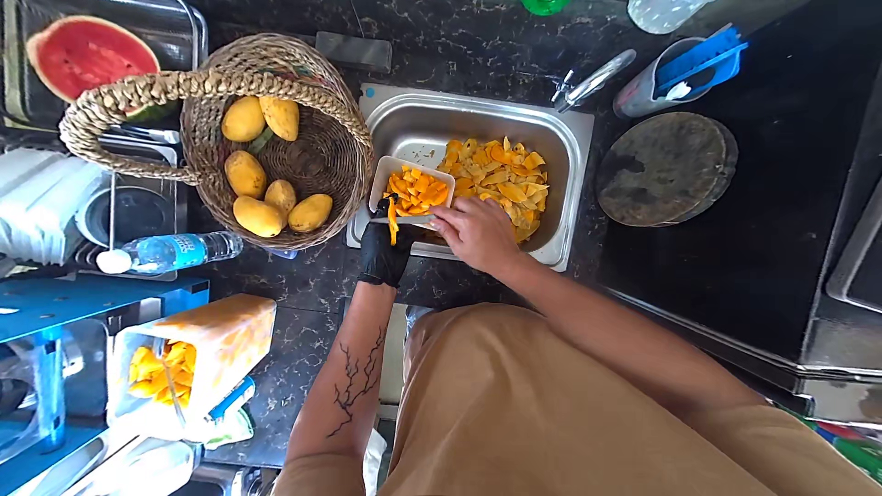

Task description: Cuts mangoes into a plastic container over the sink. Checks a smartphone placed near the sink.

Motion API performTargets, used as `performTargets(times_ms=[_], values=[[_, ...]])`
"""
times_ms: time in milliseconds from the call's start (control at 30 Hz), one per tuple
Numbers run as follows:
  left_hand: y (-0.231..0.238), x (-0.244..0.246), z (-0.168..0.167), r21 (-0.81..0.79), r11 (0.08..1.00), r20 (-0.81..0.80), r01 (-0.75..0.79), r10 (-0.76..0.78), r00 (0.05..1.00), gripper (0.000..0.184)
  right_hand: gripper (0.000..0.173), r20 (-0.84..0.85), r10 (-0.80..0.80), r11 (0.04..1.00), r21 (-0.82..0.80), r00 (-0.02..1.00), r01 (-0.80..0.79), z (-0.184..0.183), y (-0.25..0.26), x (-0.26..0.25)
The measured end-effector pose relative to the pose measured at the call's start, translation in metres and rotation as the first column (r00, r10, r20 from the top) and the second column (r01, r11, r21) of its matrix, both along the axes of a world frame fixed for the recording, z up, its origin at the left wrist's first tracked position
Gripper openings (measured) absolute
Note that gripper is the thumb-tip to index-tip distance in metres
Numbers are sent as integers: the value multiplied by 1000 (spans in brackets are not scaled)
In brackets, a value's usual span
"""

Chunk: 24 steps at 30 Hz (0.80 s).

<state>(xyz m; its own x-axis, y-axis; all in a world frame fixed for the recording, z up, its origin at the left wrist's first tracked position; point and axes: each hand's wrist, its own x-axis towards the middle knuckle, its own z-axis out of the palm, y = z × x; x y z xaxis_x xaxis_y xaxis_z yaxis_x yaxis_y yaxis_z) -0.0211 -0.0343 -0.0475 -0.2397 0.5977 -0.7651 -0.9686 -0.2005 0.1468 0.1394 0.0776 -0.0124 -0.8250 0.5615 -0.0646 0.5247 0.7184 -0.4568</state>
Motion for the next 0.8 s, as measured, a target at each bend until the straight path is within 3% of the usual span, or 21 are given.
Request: performTargets(times_ms=[33, 100, 167, 300, 333, 400, 433, 533, 667, 800], values=[[6, 2, 12, -165, 985, -163, 49, -76, 984, 25, 40, 24, -26, 999, -20, 999, 26, -1, 5, 2], [2, 3, 14, -202, 971, -340, 128, -192, 921, 21, 41, 111, -62, 994, -84, 992, 71, 1, 13, 6], [-1, 5, 15, -189, 966, -358, 178, -236, 904, 27, 42, 222, -89, 973, -191, 971, 132, 9, 22, 7], [-13, -1, 13, 15, 937, -283, 349, -331, 900, 66, 50, 328, -131, 866, -422, 935, 269, 29, 35, 8], [-18, -3, 11, 90, 921, -268, 379, -344, 900, 61, 51, 310, -122, 849, -459, 943, 261, 30, 35, 9], [-23, -1, 11, 156, 890, -314, 429, -367, 875, 33, 50, 275, -47, 838, -512, 960, 187, 28, 33, 9], [-22, 1, 14, 127, 885, -339, 448, -386, 858, 35, 49, 280, 4, 843, -517, 960, 147, 27, 31, 8], [-18, 4, 23, 18, 884, -387, 467, -424, 819, 67, 47, 255, 48, 891, -449, 966, 74, 19, 21, 7], [-20, 3, 26, -5, 899, -388, 437, -404, 828, 65, 37, 110, 79, 915, -403, 991, -29, 22, 8, 12], [-16, 9, 24, 20, 933, -406, 358, -320, 856, 58, 38, 77, 11, 970, -241, 997, 8, 6, -4, 10]])
